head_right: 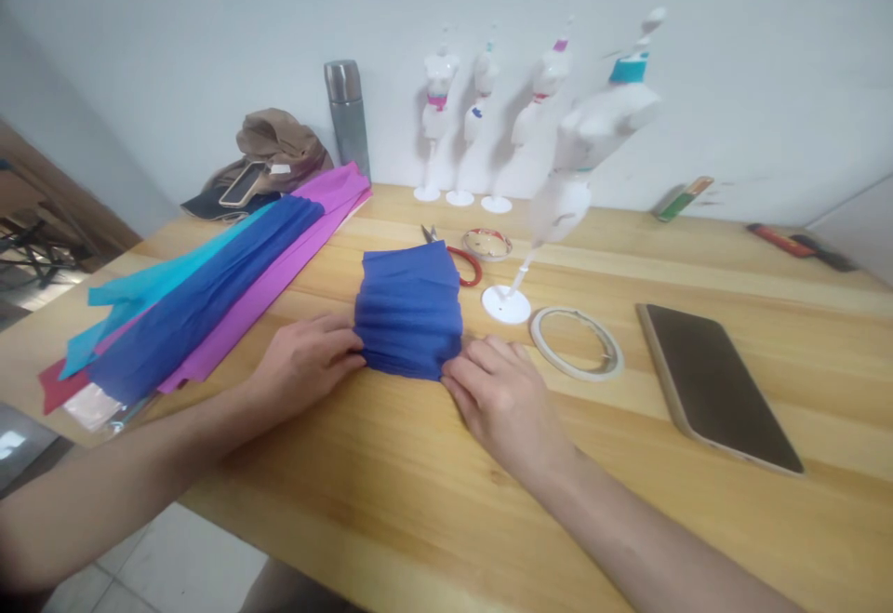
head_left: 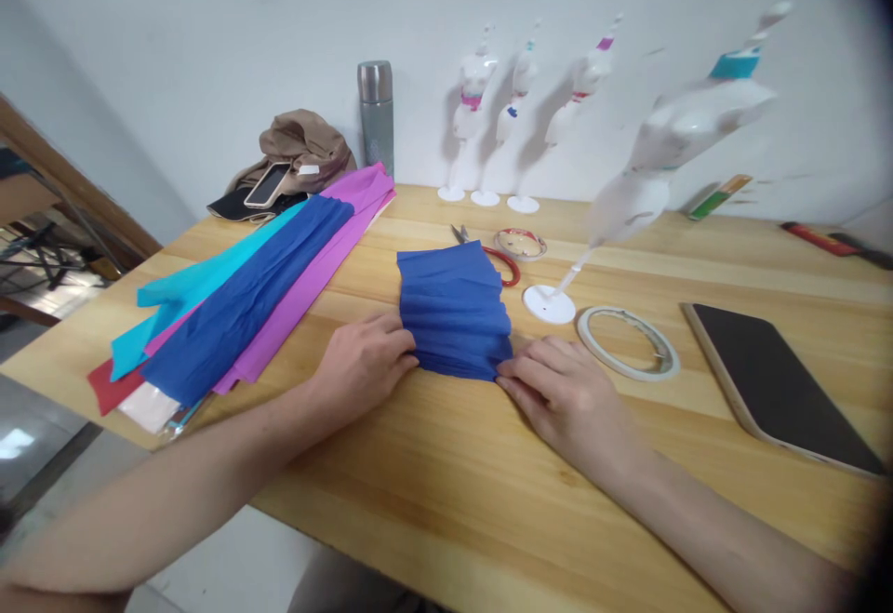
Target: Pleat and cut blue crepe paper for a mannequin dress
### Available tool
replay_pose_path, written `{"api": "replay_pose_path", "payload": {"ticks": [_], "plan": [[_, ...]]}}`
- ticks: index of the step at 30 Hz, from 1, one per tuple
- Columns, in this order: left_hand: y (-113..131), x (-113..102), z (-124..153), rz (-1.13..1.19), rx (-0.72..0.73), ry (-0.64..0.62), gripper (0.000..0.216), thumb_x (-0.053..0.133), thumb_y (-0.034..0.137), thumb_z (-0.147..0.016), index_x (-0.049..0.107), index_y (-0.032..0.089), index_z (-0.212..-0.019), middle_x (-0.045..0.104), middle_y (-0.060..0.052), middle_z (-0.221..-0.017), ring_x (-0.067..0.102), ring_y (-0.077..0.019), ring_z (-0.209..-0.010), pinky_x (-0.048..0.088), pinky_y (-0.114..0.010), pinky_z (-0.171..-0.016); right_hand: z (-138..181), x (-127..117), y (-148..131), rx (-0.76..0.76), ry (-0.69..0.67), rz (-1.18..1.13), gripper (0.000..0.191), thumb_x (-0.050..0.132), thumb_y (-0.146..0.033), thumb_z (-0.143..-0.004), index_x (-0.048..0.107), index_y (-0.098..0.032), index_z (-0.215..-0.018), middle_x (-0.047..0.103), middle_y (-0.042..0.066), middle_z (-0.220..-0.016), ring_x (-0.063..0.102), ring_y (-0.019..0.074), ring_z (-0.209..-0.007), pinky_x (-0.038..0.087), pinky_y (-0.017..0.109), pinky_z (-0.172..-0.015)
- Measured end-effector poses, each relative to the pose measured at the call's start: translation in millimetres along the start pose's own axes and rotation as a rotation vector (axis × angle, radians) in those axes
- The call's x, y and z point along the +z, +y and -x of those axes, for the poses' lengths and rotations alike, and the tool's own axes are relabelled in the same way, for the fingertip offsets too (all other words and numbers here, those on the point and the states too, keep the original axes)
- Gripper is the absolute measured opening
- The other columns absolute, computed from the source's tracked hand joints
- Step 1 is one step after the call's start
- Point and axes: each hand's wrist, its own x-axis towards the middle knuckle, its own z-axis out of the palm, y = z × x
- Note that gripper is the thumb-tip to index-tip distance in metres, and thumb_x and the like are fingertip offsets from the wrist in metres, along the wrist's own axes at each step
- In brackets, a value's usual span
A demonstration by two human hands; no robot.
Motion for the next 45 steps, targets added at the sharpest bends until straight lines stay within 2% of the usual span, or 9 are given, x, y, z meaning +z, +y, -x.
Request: {"api": "replay_pose_path", "payload": {"ticks": [3, 8, 11, 19, 23, 26, 31, 39, 45], "plan": [[-11.0, -9.4, -6.7, 0.196, -0.178, -0.046, 0.014, 0.066, 0.029, -0.077, 0.064, 0.019, -0.087, 0.067, -0.002, -0.087, 0.061, -0.018, -0.081, 0.045, -0.029, -0.07, 0.1, -0.4, 0.3, 0.008, -0.005, -0.012, 0.02, 0.052, -0.018, -0.092, 0.066, -0.018, -0.078, 0.062, 0.006, -0.071, 0.054, 0.0195, -0.071, 0.036, 0.033, -0.062], [-26.1, -18.2, -16.0, 0.61, -0.454, -0.056, 0.018, 0.057, 0.033, -0.081, 0.056, 0.017, -0.074, 0.064, 0.0, -0.069, 0.055, -0.0108, -0.057, 0.041, -0.022, -0.052, -0.2, -0.5, 0.7, 0.023, -0.016, -0.034, 0.02, 0.051, -0.02, -0.092, 0.066, -0.019, -0.078, 0.062, 0.005, -0.071, 0.056, 0.0194, -0.07, 0.037, 0.033, -0.062], [-23.8, -15.3, -18.1, 0.818, -0.535, -0.109, 0.015, 0.06, 0.03, -0.079, 0.053, 0.017, -0.075, 0.062, 0.002, -0.064, 0.049, -0.0065, -0.045, 0.036, -0.018, -0.042, 0.5, 0.6, 1.6, 0.026, -0.009, -0.046, 0.018, 0.052, -0.02, -0.092, 0.065, -0.019, -0.079, 0.062, 0.005, -0.071, 0.055, 0.0192, -0.07, 0.037, 0.033, -0.063], [-13.7, -9.5, -19.0, 0.993, -0.53, -0.073, 0.013, 0.064, 0.021, -0.075, 0.053, 0.015, -0.075, 0.053, 0.006, -0.055, 0.047, -0.0043, -0.04, 0.036, -0.014, -0.036, -0.4, 1.6, 2.2, 0.027, 0.003, -0.062, 0.016, 0.053, -0.019, -0.091, 0.065, -0.019, -0.079, 0.062, 0.004, -0.07, 0.055, 0.0188, -0.068, 0.038, 0.032, -0.062], [-13.5, -10.4, -19.8, 1.044, -0.606, -0.109, 0.025, 0.066, 0.018, -0.074, 0.059, 0.015, -0.098, 0.063, 0.002, -0.076, 0.053, -0.0037, -0.04, 0.038, -0.014, -0.034, -0.3, 2.0, 3.0, 0.03, 0.002, -0.075, 0.016, 0.053, -0.02, -0.09, 0.065, -0.02, -0.079, 0.063, 0.004, -0.071, 0.056, 0.019, -0.069, 0.038, 0.032, -0.061], [-13.2, -11.7, -20.6, 1.086, -0.644, -0.168, 0.034, 0.064, 0.015, -0.075, 0.062, 0.015, -0.109, 0.062, 0.004, -0.064, 0.052, -0.0042, -0.039, 0.038, -0.014, -0.035, -0.2, 2.2, 3.4, 0.034, 0.006, -0.08, 0.016, 0.054, -0.02, -0.09, 0.066, -0.02, -0.079, 0.063, 0.004, -0.071, 0.056, 0.019, -0.069, 0.038, 0.033, -0.062], [-12.2, -12.1, -20.7, 1.044, -0.643, -0.24, 0.026, 0.059, 0.015, -0.077, 0.07, 0.013, -0.101, 0.054, 0.006, -0.043, 0.042, -0.0039, -0.034, 0.03, -0.013, -0.036, 0.0, 2.3, 3.5, 0.03, -0.005, -0.075, 0.017, 0.053, -0.02, -0.091, 0.066, -0.019, -0.079, 0.062, 0.005, -0.07, 0.055, 0.0193, -0.069, 0.039, 0.033, -0.062], [-6.0, -9.9, -21.6, 0.956, -0.621, -0.179, 0.019, 0.065, 0.014, -0.073, 0.071, 0.013, -0.09, 0.054, 0.006, -0.048, 0.04, -0.0043, -0.038, 0.029, -0.016, -0.038, -0.6, 2.8, 3.6, 0.031, -0.007, -0.082, 0.017, 0.053, -0.02, -0.09, 0.066, -0.018, -0.079, 0.062, 0.005, -0.07, 0.055, 0.0192, -0.069, 0.039, 0.033, -0.062], [-14.9, 8.8, -19.7, 0.922, -0.486, -0.045, 0.012, 0.067, 0.011, -0.068, 0.071, 0.015, -0.08, 0.062, 0.002, -0.062, 0.052, -0.0082, -0.055, 0.042, -0.02, -0.054, -0.2, 3.0, 3.7, 0.033, -0.002, -0.091, 0.017, 0.053, -0.019, -0.091, 0.066, -0.018, -0.08, 0.061, 0.005, -0.071, 0.055, 0.0189, -0.069, 0.039, 0.033, -0.062]]}}
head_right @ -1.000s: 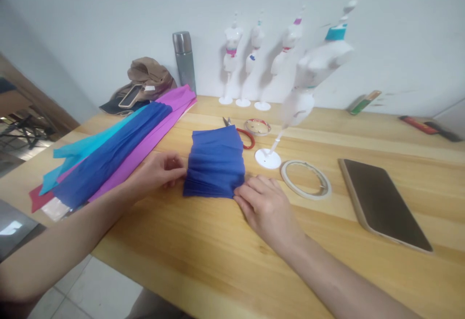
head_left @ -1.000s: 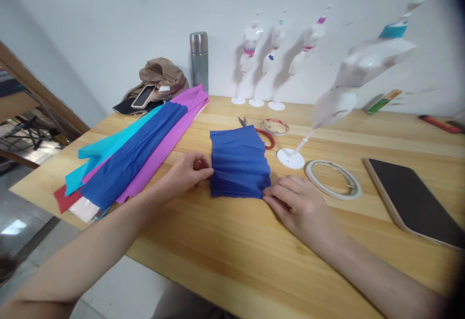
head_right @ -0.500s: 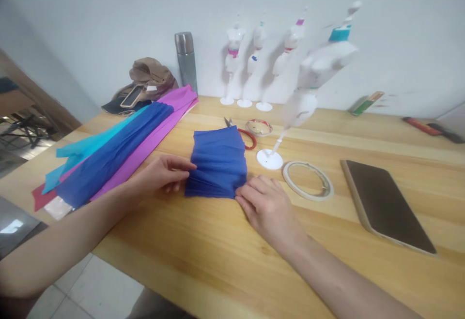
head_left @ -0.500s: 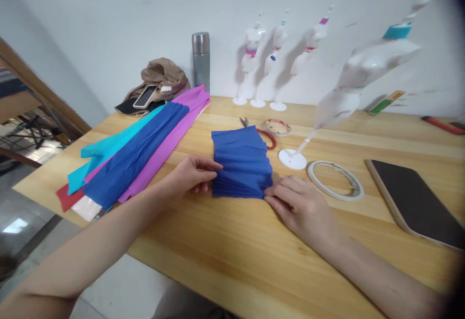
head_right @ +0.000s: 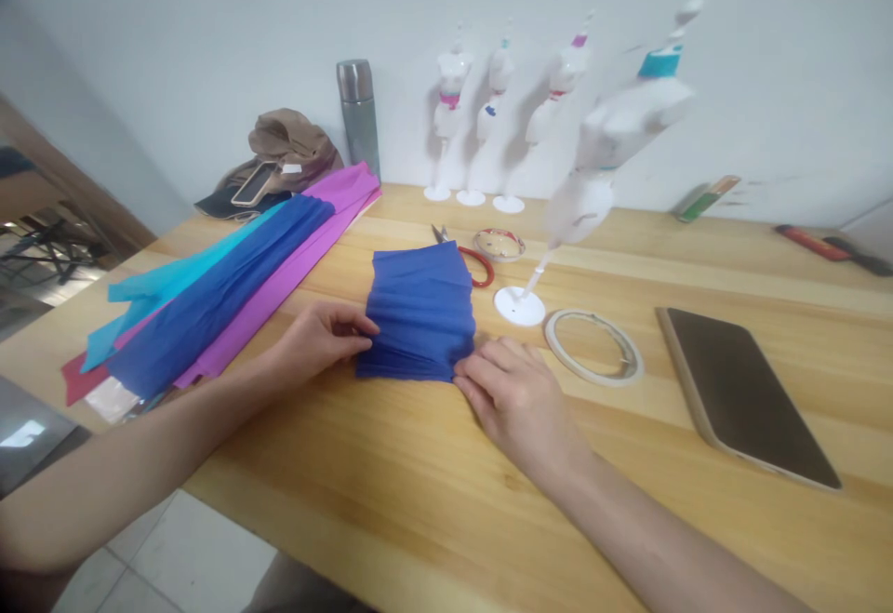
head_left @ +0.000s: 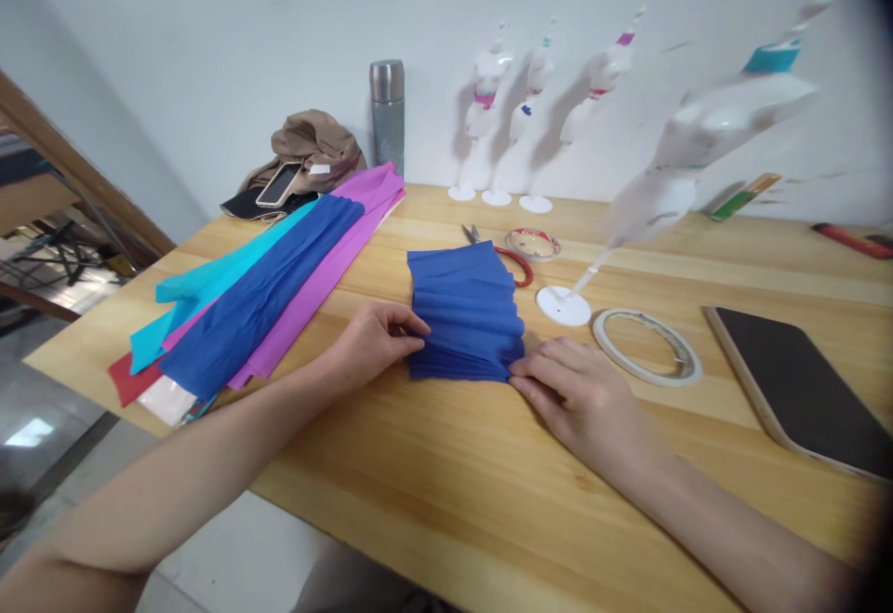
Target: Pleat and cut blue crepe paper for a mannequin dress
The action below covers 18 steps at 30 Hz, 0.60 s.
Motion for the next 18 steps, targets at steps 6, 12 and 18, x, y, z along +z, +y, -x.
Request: {"api": "replay_pose_path", "payload": {"ticks": [6, 12, 18], "plan": [[2.3, -5.7, 3.4, -0.284, 0.228, 0.008, 0.007, 0.063, 0.014, -0.075, 0.069, 0.015, -0.071, 0.063, -0.002, -0.075, 0.057, -0.0119, -0.067, 0.047, -0.025, -0.064, 0.2, 0.6, 1.1, -0.017, 0.015, 0.011, 0.016, 0.053, -0.019, -0.091, 0.065, -0.018, -0.08, 0.061, 0.004, -0.069, 0.054, 0.0181, -0.067, 0.038, 0.032, -0.061], [10.0, -4.4, 15.1, -0.603, 0.54, 0.143, 0.016, 0.063, 0.027, -0.083, 0.07, 0.016, -0.091, 0.066, -0.008, -0.102, 0.062, -0.0192, -0.091, 0.051, -0.035, -0.083, 0.2, 0.8, 1.2, -0.007, -0.003, 0.023, 0.018, 0.052, -0.019, -0.091, 0.065, -0.018, -0.08, 0.061, 0.005, -0.071, 0.055, 0.0186, -0.069, 0.038, 0.032, -0.063], [6.4, 13.4, 17.9, -0.836, 0.897, 0.039, 0.049, 0.067, 0.045, -0.079, 0.063, 0.013, -0.117, 0.069, -0.01, -0.108, 0.058, -0.0245, -0.092, 0.053, -0.039, -0.08, -0.6, 0.9, -0.4, -0.016, -0.004, 0.033, 0.017, 0.053, -0.017, -0.091, 0.065, -0.017, -0.078, 0.061, 0.005, -0.071, 0.054, 0.0187, -0.07, 0.038, 0.032, -0.063]]}}
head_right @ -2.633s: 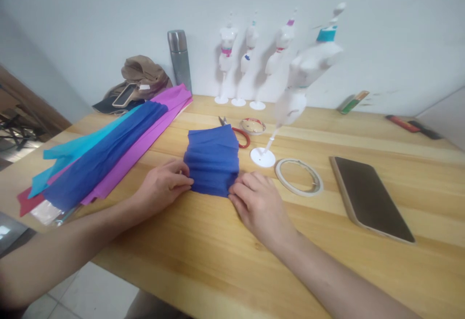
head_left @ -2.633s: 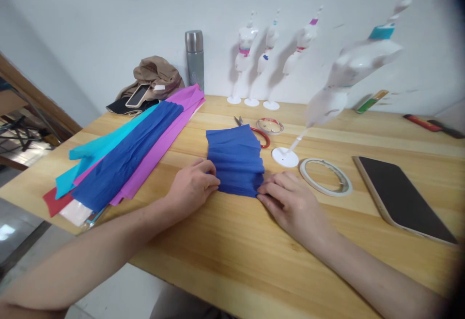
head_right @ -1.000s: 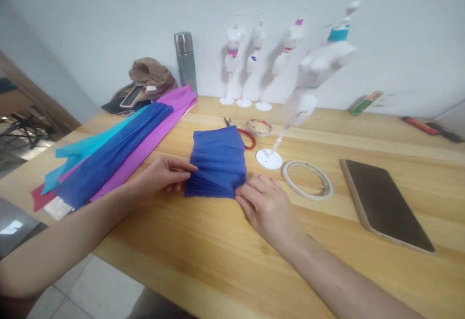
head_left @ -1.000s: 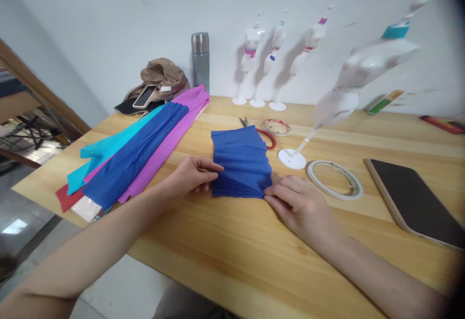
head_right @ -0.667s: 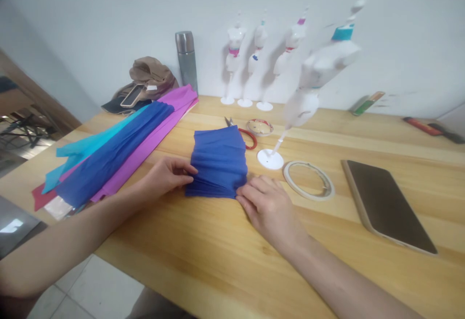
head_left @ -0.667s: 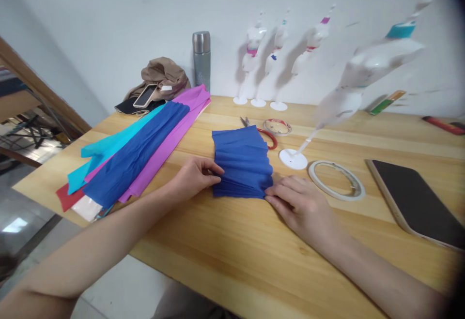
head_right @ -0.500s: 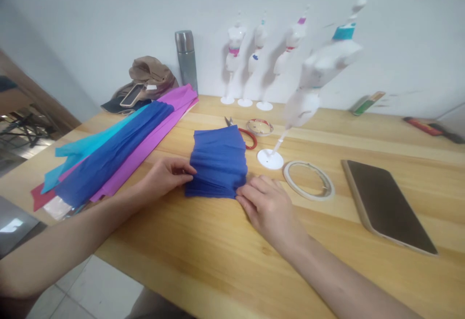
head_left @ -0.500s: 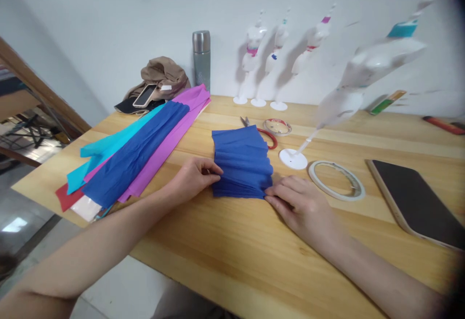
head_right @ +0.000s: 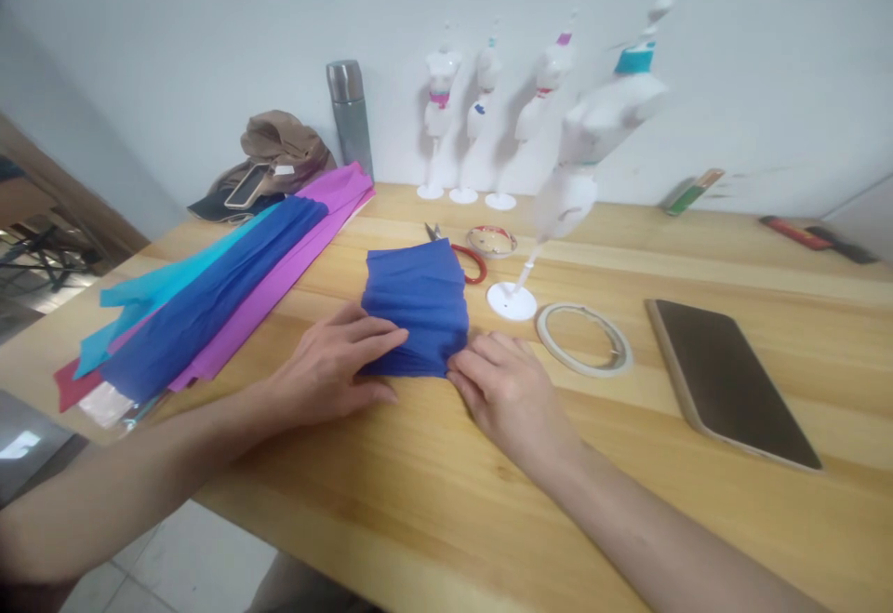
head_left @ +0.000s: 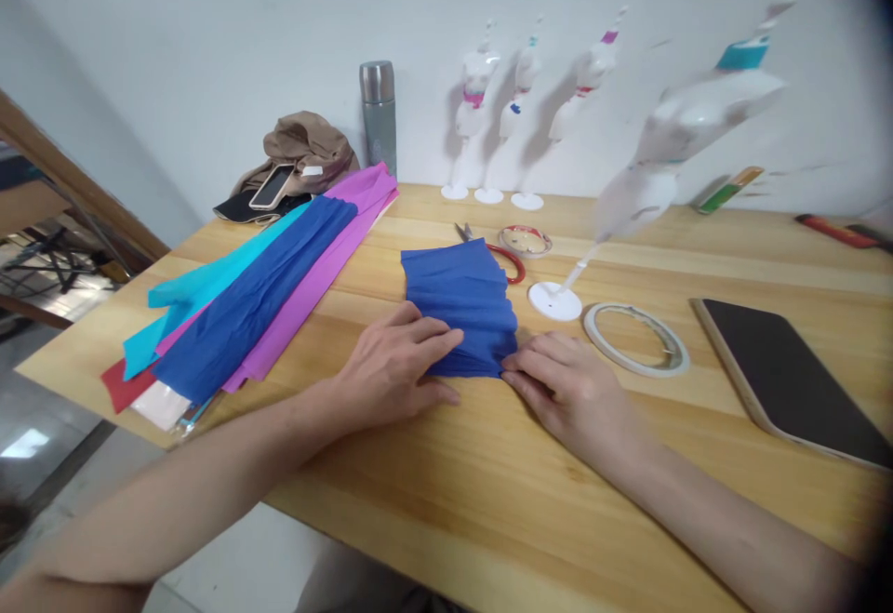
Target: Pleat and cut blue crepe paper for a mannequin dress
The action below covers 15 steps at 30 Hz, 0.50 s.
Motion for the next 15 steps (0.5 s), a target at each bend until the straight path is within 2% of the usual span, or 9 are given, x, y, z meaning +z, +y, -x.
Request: {"api": "replay_pose_path", "payload": {"ticks": [6, 10, 15], "plan": [[1.0, 10.5, -5.6, -0.092, 0.039, -0.024, 0.027, 0.061, 0.032, -0.084, 0.067, 0.014, -0.103, 0.068, -0.007, -0.09, 0.055, -0.0213, -0.083, 0.051, -0.034, -0.071, 0.5, -0.2, -0.2, 0.003, 0.009, -0.005, 0.015, 0.054, -0.018, -0.09, 0.064, -0.017, -0.08, 0.062, 0.005, -0.073, 0.053, 0.019, -0.071, 0.037, 0.032, -0.063], [-2.7, 14.7, -6.1, -0.092, 0.012, -0.004, 0.018, 0.062, 0.03, -0.084, 0.07, 0.017, -0.094, 0.066, -0.006, -0.091, 0.054, -0.0203, -0.085, 0.05, -0.032, -0.071, 0.9, 0.0, 0.1, 0.005, 0.009, -0.001, 0.015, 0.054, -0.018, -0.091, 0.064, -0.017, -0.08, 0.062, 0.005, -0.073, 0.052, 0.0188, -0.071, 0.036, 0.032, -0.063], [-9.4, 21.7, -5.0, -0.111, 0.046, 0.031, 0.01, 0.064, 0.027, -0.083, 0.071, 0.021, -0.086, 0.065, -0.004, -0.086, 0.052, -0.0182, -0.081, 0.047, -0.029, -0.068, 0.4, 0.8, -0.2, 0.013, 0.01, -0.003, 0.015, 0.054, -0.018, -0.091, 0.064, -0.017, -0.08, 0.062, 0.005, -0.073, 0.054, 0.019, -0.071, 0.036, 0.032, -0.063]]}}
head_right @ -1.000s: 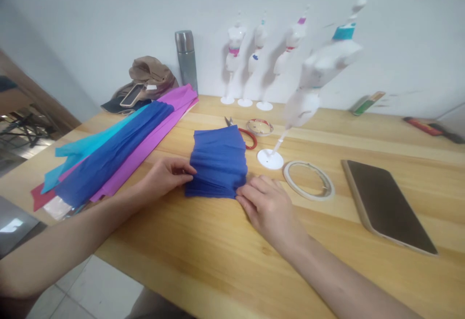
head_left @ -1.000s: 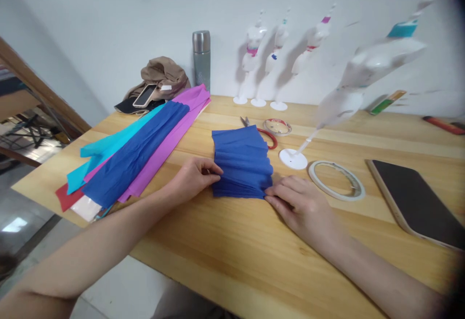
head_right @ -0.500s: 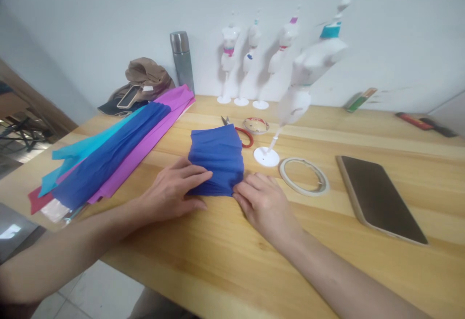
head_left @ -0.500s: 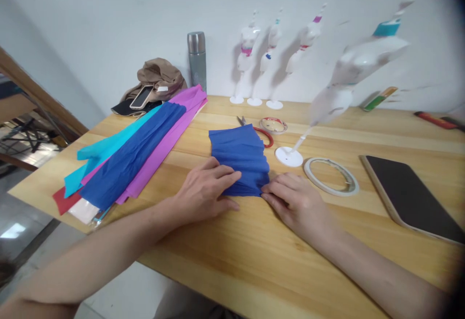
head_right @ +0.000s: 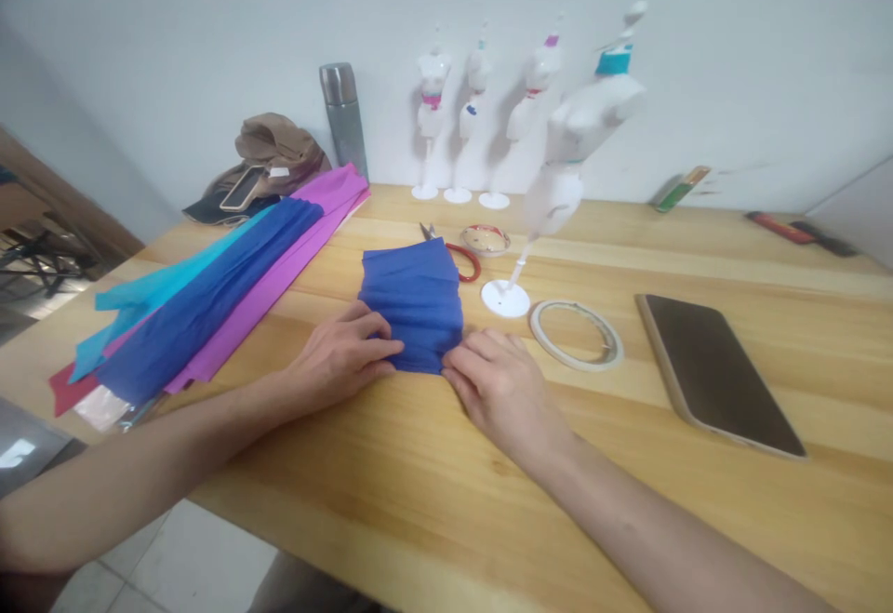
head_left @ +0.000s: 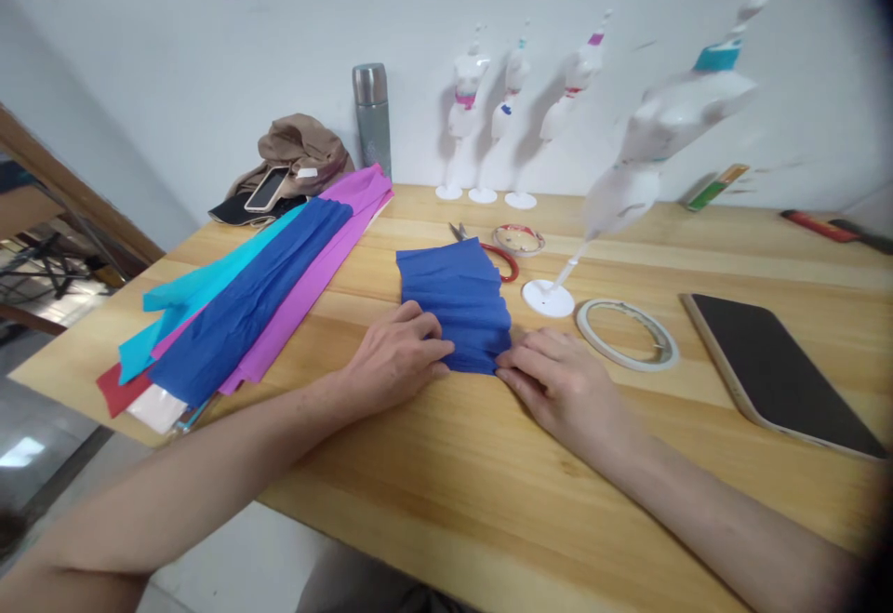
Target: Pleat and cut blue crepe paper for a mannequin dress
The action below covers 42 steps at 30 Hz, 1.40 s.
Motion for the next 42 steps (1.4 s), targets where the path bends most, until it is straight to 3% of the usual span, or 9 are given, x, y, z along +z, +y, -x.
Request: {"api": "replay_pose_path", "payload": {"ticks": [8, 14, 19, 42], "plan": [[0.9, 1.2, -1.0, -0.094, 0.096, 0.036, 0.022, 0.05, 0.029, -0.093, 0.069, 0.019, -0.091, 0.065, -0.004, -0.081, 0.049, -0.0164, -0.076, 0.045, -0.027, -0.066, -0.1, -0.6, 0.3, 0.005, -0.007, -0.007, 0.015, 0.054, -0.018, -0.09, 0.064, -0.017, -0.079, 0.061, 0.005, -0.072, 0.053, 0.0188, -0.07, 0.037, 0.032, -0.063], [4.5, -3.2, -1.9, -0.116, 0.12, -0.075, 0.025, 0.051, 0.037, -0.092, 0.066, 0.017, -0.098, 0.064, -0.006, -0.084, 0.049, -0.0174, -0.078, 0.044, -0.028, -0.066, -0.5, -0.1, 0.1, 0.003, -0.003, -0.007, 0.015, 0.054, -0.017, -0.09, 0.064, -0.017, -0.079, 0.061, 0.005, -0.072, 0.053, 0.0189, -0.071, 0.037, 0.032, -0.063], [5.8, -3.3, -3.1, -0.147, 0.102, -0.104, 0.024, 0.041, 0.02, -0.096, 0.065, 0.017, -0.097, 0.062, -0.006, -0.081, 0.048, -0.0173, -0.077, 0.043, -0.028, -0.064, -1.1, -1.3, -1.1, 0.004, -0.017, -0.009, 0.015, 0.053, -0.016, -0.09, 0.064, -0.018, -0.079, 0.062, 0.005, -0.072, 0.054, 0.0194, -0.071, 0.038, 0.033, -0.063], [8.1, -6.5, -5.2, -0.179, 0.223, -0.167, 0.023, 0.038, 0.018, -0.097, 0.06, 0.011, -0.101, 0.063, -0.008, -0.086, 0.049, -0.0189, -0.081, 0.04, -0.032, -0.066, -3.2, -4.8, -3.6, -0.01, -0.054, -0.046, 0.018, 0.051, -0.017, -0.091, 0.063, -0.019, -0.078, 0.062, 0.005, -0.073, 0.054, 0.0195, -0.072, 0.038, 0.032, -0.063]]}}
